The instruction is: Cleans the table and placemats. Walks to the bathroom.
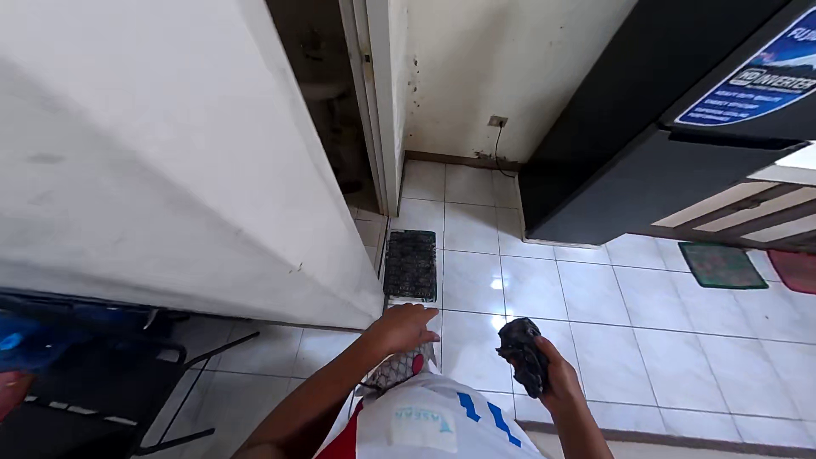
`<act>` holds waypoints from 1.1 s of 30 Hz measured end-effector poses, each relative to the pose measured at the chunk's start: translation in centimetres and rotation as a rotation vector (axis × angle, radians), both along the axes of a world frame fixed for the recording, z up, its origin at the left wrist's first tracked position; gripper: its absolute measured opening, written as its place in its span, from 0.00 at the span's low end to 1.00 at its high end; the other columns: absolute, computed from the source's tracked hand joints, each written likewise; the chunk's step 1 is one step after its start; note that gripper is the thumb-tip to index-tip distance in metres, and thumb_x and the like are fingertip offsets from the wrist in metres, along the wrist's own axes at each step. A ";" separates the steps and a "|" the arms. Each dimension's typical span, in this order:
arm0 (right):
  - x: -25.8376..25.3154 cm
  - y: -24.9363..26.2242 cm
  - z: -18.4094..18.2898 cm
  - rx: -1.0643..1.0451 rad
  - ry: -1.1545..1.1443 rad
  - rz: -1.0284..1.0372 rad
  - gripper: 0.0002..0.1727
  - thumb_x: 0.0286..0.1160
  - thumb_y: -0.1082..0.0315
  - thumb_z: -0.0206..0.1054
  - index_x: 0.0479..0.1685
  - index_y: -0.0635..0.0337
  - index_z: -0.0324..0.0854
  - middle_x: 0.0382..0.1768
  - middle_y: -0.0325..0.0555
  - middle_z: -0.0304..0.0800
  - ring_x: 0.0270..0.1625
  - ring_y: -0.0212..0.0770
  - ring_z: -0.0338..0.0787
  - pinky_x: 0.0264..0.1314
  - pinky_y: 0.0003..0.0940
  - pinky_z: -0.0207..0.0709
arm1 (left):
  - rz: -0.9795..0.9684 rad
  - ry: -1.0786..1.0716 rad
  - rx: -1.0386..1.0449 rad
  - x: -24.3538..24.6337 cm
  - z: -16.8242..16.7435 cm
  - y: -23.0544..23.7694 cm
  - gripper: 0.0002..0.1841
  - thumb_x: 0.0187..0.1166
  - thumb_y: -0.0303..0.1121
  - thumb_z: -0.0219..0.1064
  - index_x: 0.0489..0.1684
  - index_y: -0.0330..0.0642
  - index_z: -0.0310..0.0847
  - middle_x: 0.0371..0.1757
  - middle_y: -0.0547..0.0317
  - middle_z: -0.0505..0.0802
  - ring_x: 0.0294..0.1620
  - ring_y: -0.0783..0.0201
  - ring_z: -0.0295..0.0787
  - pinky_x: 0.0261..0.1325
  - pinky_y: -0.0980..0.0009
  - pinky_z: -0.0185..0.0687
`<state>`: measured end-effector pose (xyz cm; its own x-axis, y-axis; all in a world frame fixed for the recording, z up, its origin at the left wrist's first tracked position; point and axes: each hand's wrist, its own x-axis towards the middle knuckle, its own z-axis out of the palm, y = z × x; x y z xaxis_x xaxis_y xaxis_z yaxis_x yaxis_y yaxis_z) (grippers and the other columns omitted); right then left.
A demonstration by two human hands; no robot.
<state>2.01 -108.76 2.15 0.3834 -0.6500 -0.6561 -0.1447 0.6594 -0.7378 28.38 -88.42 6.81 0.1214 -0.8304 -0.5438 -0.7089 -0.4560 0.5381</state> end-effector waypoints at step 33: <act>76.3 -14.7 3.0 -0.956 -0.378 2.002 0.30 0.86 0.52 0.63 0.82 0.59 0.74 0.72 0.54 0.87 0.71 0.44 0.89 0.77 0.44 0.80 | 1.954 1.341 -1.217 45.9 -7.6 -18.7 0.23 0.94 0.49 0.47 0.62 0.39 0.78 0.43 0.51 0.92 0.42 0.59 0.92 0.48 0.59 0.91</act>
